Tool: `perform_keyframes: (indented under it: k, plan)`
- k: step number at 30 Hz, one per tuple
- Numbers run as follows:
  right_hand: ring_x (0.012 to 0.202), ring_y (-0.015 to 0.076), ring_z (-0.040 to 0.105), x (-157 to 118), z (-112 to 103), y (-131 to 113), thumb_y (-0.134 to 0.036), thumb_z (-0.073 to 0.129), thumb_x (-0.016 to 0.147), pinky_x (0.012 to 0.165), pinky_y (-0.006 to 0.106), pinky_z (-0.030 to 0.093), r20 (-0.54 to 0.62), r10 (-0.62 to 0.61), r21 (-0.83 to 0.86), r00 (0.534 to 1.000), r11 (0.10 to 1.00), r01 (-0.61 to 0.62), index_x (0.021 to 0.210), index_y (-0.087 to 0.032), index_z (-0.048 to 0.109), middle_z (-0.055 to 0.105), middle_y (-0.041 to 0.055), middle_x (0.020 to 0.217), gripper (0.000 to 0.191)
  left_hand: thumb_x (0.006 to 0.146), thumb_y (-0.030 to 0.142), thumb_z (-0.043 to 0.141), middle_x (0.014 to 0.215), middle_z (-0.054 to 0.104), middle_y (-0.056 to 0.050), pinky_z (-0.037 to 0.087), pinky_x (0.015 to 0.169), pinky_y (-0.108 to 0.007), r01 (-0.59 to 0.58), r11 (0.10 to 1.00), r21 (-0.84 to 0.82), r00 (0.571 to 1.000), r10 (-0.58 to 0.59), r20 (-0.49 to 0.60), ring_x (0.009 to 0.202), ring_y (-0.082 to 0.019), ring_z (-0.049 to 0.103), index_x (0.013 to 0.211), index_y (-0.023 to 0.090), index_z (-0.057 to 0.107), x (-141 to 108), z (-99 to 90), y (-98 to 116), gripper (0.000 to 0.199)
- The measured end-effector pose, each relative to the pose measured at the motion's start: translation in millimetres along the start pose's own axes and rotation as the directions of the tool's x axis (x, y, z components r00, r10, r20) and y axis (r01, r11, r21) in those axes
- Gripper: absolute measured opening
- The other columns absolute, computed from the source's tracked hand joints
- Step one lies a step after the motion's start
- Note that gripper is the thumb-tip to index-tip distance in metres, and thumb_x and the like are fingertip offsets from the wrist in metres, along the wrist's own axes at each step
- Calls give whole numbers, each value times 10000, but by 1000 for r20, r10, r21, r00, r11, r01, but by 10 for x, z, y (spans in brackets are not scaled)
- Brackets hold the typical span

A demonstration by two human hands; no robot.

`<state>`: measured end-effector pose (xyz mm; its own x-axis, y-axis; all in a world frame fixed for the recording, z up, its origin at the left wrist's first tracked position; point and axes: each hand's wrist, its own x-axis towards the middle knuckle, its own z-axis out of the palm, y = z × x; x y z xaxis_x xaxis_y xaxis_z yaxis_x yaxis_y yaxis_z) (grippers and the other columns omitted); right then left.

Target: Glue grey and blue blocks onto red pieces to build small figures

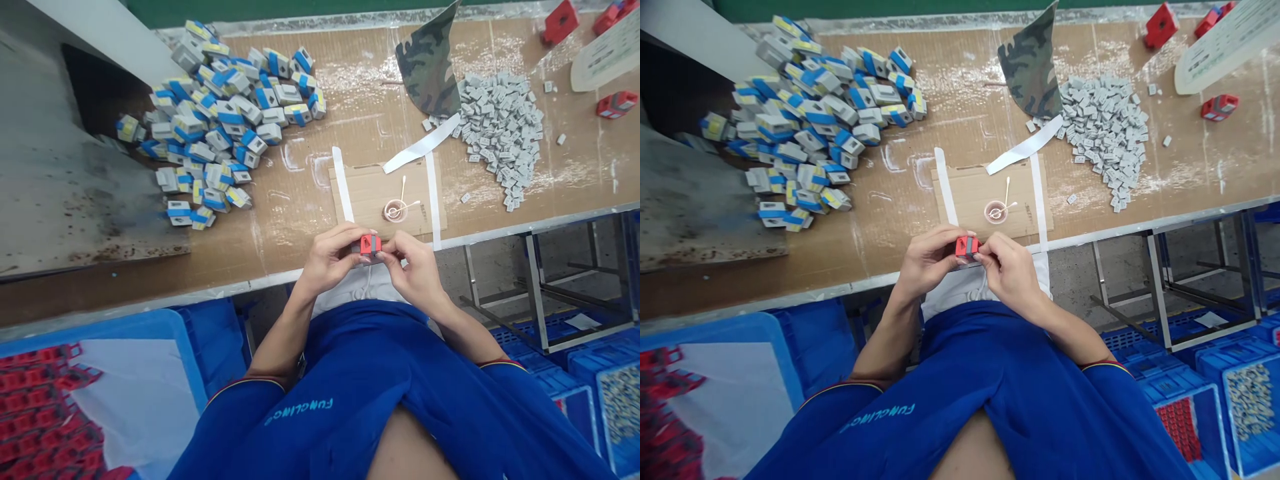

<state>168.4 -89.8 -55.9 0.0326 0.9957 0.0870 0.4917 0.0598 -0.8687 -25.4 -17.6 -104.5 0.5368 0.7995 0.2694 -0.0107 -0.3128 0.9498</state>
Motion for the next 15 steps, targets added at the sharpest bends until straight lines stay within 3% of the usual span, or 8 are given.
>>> perform_keyframes:
  k: [7,12,15]
  plan:
    - [710,155,648,-34,-115,73,-214,648,1029,668,272,492,104,-45,-27,994,998,48,879,-225,665,733,25,824,151,940,353,846,1087,823,-108,604,825,-293,47,998,-50,999,-47,1,955,-204,765,1234,196,821,-3,20,10,334]
    - [667,132,630,-11,-152,102,-195,662,1004,649,249,487,144,-74,-20,987,997,77,833,-216,641,712,7,774,174,927,306,846,1089,828,-106,610,765,-261,130,987,-90,990,-124,68,898,-191,774,1234,185,819,-14,4,12,331]
    - [619,116,588,12,-139,82,-165,655,969,612,237,454,150,-82,-2,985,997,83,780,-221,597,672,-17,717,205,926,300,851,1086,834,-112,611,794,-267,118,988,-101,990,-108,95,906,-195,777,1206,180,827,-1,-21,24,306]
